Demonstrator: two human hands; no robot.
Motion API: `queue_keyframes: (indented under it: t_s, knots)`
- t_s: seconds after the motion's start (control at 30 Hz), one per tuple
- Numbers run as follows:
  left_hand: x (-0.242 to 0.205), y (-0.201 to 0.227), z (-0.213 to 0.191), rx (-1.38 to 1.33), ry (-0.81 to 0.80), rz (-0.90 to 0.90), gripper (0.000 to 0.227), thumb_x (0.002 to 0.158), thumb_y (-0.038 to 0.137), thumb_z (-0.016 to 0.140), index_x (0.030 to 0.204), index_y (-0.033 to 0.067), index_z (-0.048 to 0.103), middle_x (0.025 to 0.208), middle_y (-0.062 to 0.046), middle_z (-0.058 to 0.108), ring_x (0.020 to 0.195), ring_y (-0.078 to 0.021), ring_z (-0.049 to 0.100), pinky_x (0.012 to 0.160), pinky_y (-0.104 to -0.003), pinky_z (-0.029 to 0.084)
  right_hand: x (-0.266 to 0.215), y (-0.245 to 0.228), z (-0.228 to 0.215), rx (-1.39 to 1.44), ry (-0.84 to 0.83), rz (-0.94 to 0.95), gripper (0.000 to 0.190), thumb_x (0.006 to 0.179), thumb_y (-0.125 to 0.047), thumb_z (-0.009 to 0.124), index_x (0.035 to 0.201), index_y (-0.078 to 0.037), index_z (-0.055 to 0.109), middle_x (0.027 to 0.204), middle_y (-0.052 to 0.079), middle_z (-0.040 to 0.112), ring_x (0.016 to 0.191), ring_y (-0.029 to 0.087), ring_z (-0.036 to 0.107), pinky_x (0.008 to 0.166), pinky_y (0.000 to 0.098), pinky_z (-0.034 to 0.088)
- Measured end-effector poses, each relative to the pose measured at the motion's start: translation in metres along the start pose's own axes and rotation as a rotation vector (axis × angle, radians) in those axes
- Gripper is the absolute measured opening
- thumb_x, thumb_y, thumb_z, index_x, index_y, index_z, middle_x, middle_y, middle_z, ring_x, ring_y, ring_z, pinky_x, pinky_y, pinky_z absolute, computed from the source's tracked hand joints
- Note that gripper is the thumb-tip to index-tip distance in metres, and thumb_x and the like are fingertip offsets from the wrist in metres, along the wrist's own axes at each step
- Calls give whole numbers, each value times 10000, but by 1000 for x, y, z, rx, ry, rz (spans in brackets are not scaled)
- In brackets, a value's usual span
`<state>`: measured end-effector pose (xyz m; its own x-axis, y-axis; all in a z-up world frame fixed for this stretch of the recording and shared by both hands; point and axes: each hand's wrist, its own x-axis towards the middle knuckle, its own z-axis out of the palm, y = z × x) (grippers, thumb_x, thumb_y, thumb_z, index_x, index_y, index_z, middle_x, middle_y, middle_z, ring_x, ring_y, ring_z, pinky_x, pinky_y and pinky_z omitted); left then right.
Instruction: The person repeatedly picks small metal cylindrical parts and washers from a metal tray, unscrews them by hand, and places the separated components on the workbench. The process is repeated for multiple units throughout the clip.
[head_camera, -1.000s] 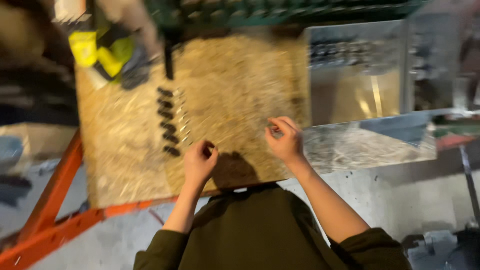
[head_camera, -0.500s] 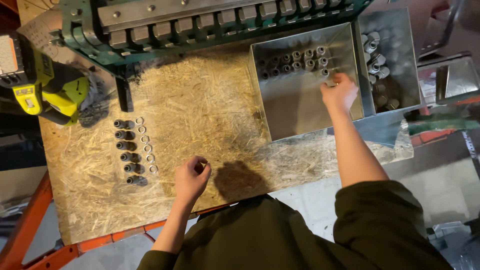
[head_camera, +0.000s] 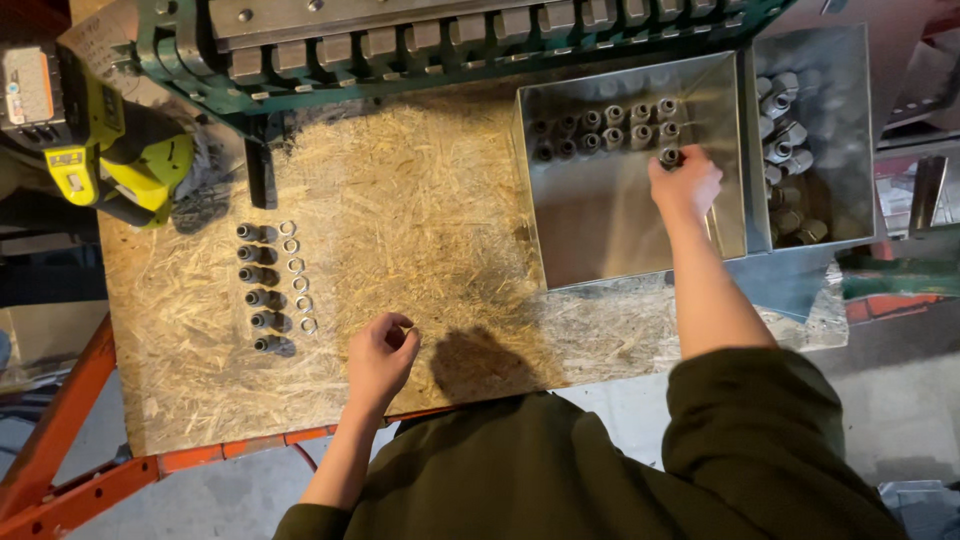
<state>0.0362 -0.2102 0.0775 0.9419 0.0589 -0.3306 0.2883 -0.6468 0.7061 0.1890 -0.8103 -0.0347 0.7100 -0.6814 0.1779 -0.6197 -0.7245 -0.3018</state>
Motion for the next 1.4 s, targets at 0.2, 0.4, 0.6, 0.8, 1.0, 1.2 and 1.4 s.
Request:
queue_keyframes:
  t_s: [0.2, 0.4, 0.6, 0.8, 1.0, 1.2, 1.4]
  knots:
    - [6, -4, 1, -120, -17, 72, 219, 903, 237, 882, 1096, 134, 895, 814, -149, 788, 798, -340, 802, 778, -447, 621, -106, -74, -99, 482, 22, -155, 356, 856, -209, 1007, 1171, -140, 855, 1017, 134, 874, 939, 384, 855, 837, 494, 701]
    - [2, 30, -11, -487, -147, 264, 412, 965, 160, 891, 1357, 46, 837, 1098, -208, 833, 952, -265, 787, 891, -446, 672, -240, -178, -192, 807, -117, -629, 437, 766, 9, 1052, 1176, -37, 906, 1071, 143, 814, 899, 336, 816, 763, 363, 710]
    - [-13, 60, -37, -794, -198, 410, 506, 988, 137, 956, 1460, 30, 808, 1217, -148, 822, 1015, -203, 839, 957, -386, 708, -320, -239, -224, 896, -235, -844, 566, 686, 5, 1106, 1210, -32, 896, 1028, 144, 862, 869, 344, 817, 742, 436, 690]
    - [-18, 33, -35, -1003, -225, 381, 432, 926, 41, 1001, 1317, -26, 830, 1086, -140, 842, 971, -206, 856, 895, -390, 721, -335, -250, -240, 973, -438, -821, 465, 767, -42, 1088, 1195, -67, 906, 1122, 143, 885, 979, 377, 849, 824, 474, 691]
    - [-34, 41, -60, -958, -159, 433, 420, 935, 70, 1006, 1310, -19, 840, 1068, -148, 845, 953, -196, 840, 863, -388, 718, -350, -245, -223, 1115, -595, -702, 360, 886, -70, 1063, 1200, 12, 910, 1133, 221, 865, 993, 375, 870, 813, 425, 725]
    - [-40, 40, -62, -926, -91, 482, 397, 915, 93, 1023, 1252, -40, 861, 990, -157, 819, 885, -197, 836, 791, -385, 717, -355, -250, -228, 1107, -537, -753, 338, 902, -60, 1048, 1195, 34, 909, 1124, 229, 847, 968, 388, 865, 775, 424, 735]
    - [-41, 35, -62, -961, -105, 464, 392, 901, 90, 1026, 1238, -38, 873, 988, -156, 822, 886, -212, 851, 777, -376, 722, -359, -250, -234, 1160, -629, -681, 362, 891, -32, 1044, 1213, 51, 899, 1098, 228, 845, 971, 347, 859, 819, 427, 739]
